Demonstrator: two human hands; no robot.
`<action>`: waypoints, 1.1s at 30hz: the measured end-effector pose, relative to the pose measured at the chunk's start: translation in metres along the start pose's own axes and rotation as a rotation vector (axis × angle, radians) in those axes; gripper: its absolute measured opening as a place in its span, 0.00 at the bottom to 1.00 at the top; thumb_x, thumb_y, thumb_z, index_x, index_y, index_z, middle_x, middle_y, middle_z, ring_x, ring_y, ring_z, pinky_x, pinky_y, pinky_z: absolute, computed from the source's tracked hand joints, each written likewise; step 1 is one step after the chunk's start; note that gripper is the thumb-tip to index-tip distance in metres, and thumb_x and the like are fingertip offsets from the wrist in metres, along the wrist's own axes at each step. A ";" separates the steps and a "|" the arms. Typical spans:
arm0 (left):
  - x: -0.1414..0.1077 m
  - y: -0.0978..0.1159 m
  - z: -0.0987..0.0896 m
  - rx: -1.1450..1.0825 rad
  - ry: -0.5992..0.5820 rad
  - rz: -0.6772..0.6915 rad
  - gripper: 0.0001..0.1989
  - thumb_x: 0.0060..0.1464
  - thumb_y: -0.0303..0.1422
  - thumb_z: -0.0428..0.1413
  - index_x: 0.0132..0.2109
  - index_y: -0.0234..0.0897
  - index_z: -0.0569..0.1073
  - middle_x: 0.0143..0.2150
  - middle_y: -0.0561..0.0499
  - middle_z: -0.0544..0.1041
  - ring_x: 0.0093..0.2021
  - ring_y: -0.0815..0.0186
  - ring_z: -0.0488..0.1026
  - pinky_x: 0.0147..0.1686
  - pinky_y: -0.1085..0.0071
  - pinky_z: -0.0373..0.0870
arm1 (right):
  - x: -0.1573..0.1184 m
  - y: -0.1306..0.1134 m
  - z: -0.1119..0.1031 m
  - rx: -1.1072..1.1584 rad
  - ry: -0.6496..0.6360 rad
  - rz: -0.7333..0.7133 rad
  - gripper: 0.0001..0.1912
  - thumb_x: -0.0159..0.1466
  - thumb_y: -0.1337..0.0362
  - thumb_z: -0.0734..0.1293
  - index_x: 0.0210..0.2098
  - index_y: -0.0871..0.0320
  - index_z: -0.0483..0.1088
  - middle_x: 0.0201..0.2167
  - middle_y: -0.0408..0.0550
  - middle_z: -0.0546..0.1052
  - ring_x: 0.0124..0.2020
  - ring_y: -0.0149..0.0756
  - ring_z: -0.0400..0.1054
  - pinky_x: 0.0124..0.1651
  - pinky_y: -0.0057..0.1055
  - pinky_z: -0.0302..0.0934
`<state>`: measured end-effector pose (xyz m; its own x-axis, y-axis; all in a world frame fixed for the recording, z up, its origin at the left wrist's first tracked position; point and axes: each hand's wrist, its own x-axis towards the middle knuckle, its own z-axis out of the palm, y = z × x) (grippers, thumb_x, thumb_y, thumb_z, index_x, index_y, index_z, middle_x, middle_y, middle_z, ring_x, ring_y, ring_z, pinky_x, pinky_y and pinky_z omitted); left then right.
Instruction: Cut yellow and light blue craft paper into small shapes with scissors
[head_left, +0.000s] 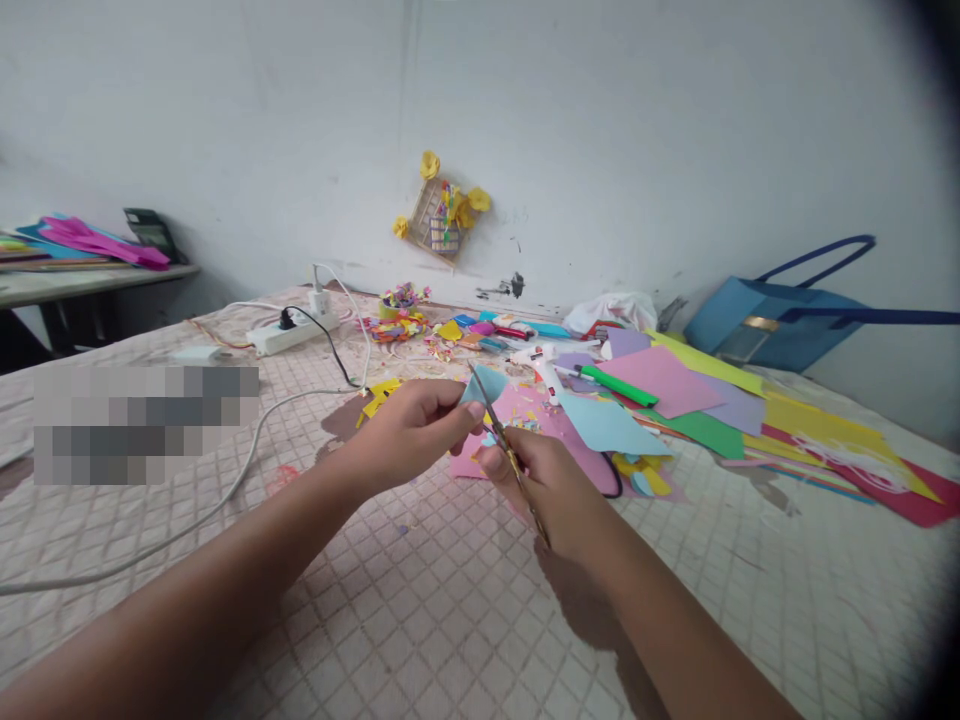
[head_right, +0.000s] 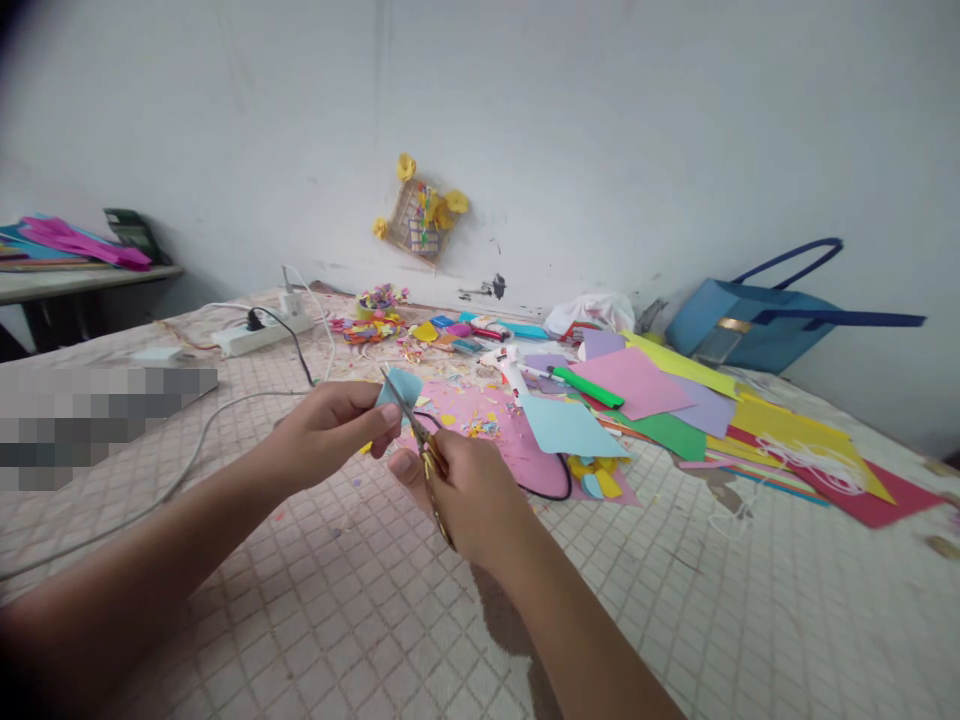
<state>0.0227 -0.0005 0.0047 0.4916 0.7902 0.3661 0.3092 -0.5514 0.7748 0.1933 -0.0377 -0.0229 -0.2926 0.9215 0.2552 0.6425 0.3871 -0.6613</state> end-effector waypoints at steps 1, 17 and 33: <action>0.000 0.000 0.000 0.001 -0.009 -0.009 0.17 0.54 0.38 0.46 0.21 0.34 0.64 0.18 0.55 0.64 0.20 0.74 0.58 0.19 0.76 0.54 | 0.000 0.000 0.000 -0.001 0.002 -0.004 0.24 0.61 0.44 0.56 0.23 0.58 0.56 0.19 0.40 0.61 0.21 0.28 0.51 0.23 0.25 0.45; 0.002 -0.001 -0.007 0.012 -0.134 -0.027 0.14 0.53 0.36 0.47 0.24 0.33 0.67 0.19 0.54 0.67 0.21 0.74 0.62 0.20 0.77 0.58 | 0.001 -0.001 -0.002 -0.044 -0.051 0.011 0.23 0.62 0.46 0.56 0.24 0.59 0.60 0.20 0.40 0.62 0.22 0.28 0.53 0.24 0.26 0.47; 0.004 -0.003 -0.018 0.104 -0.305 0.017 0.15 0.52 0.37 0.49 0.23 0.33 0.67 0.19 0.55 0.66 0.21 0.74 0.62 0.20 0.78 0.58 | -0.002 0.003 -0.007 -0.035 -0.114 0.014 0.20 0.61 0.47 0.59 0.29 0.59 0.64 0.22 0.40 0.64 0.22 0.28 0.53 0.25 0.26 0.49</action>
<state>0.0090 0.0094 0.0137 0.7137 0.6726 0.1957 0.3723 -0.6009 0.7073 0.2011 -0.0385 -0.0207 -0.3607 0.9184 0.1626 0.6709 0.3766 -0.6388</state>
